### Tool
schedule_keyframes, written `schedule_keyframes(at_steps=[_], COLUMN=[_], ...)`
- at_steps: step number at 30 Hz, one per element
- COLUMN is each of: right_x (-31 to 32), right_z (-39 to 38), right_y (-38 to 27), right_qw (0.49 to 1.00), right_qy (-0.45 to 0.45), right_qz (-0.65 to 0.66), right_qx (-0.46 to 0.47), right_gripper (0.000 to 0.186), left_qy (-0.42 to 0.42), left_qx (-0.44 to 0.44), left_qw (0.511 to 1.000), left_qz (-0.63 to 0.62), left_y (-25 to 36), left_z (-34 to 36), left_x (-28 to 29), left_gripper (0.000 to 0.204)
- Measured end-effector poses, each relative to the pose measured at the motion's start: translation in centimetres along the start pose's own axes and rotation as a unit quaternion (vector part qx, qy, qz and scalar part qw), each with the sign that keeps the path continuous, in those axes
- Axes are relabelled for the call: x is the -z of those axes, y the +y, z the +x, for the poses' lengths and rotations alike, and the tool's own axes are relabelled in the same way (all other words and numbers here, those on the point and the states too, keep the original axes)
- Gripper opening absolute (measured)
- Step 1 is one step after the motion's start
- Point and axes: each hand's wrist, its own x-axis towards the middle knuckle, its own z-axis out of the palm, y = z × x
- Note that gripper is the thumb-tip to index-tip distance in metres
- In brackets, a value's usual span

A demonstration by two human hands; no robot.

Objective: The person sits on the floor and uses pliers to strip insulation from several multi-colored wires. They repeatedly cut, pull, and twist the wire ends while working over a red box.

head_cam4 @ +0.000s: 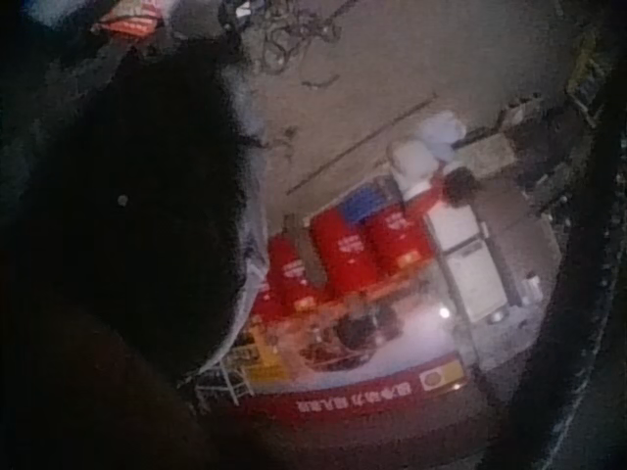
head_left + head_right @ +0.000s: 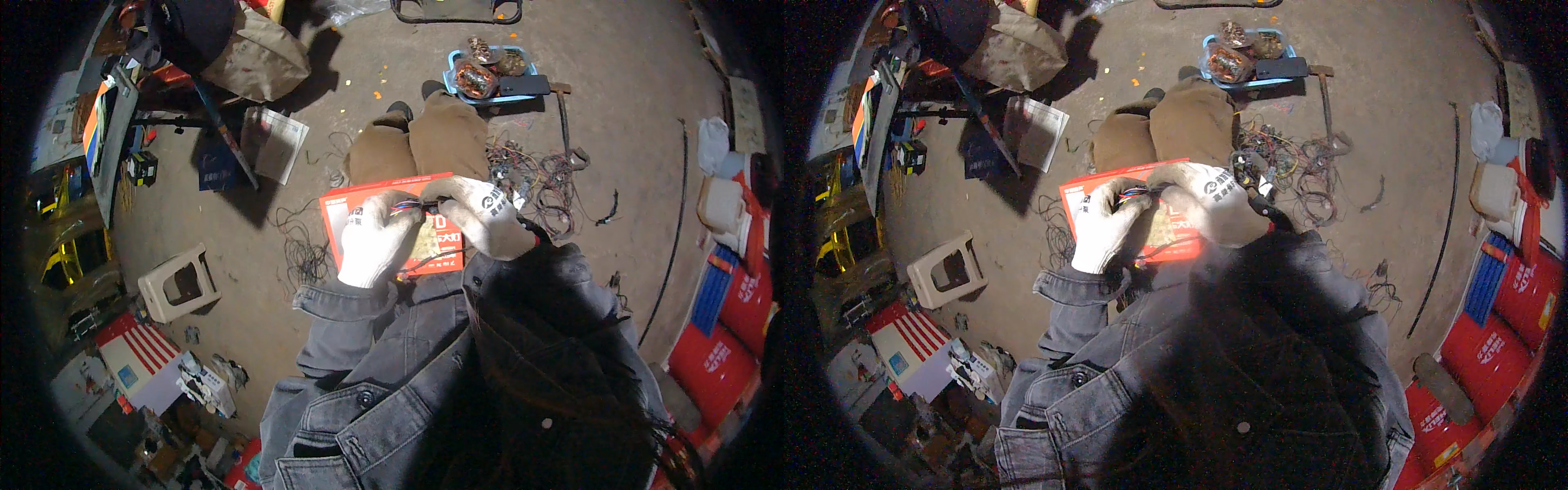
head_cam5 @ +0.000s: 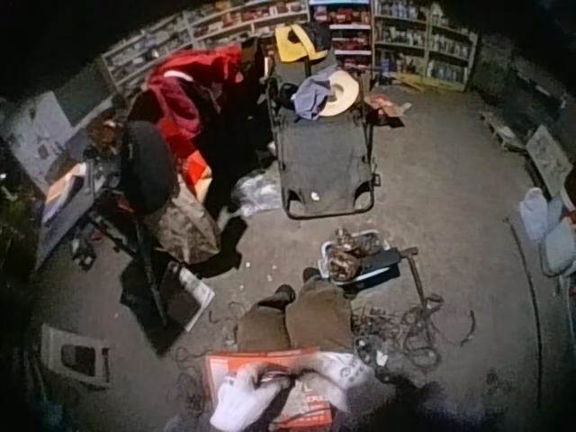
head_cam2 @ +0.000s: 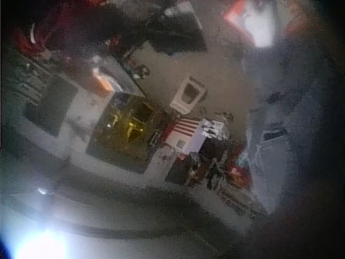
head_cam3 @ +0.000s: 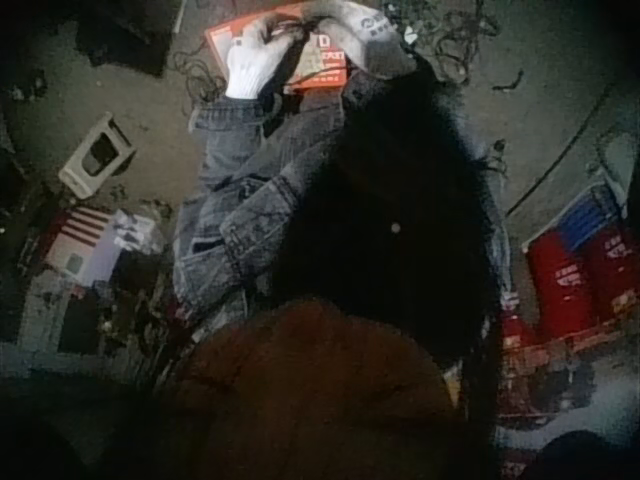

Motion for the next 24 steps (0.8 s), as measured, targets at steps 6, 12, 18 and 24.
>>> schedule_keyframes(at_steps=[6,12,18,24], right_x=[0.3,-0.2,-0.4,0.0], right_z=[0.7,1.1,0.9,1.0], right_y=[-0.2,-0.5,-0.2,-0.1], right_qw=[0.997,0.989,0.988,0.984], right_qy=[0.051,0.034,0.047,0.027], right_qz=[-0.049,-0.144,-0.148,-0.165], right_qx=[0.015,0.019,0.02,0.059], right_gripper=[0.024,0.023,0.023,0.022], left_qy=[-0.018,-0.033,-0.039,-0.037], left_qx=[0.002,-0.006,-0.022,-0.023], left_qw=[0.999,0.997,0.996,0.997], left_qz=[-0.033,-0.063,-0.083,-0.064], left_y=[-0.6,-1.1,-1.4,-1.3], left_z=[0.3,0.5,0.6,0.6], left_x=[-0.1,0.1,0.0,0.1], left_gripper=[0.03,0.031,0.031,0.03])
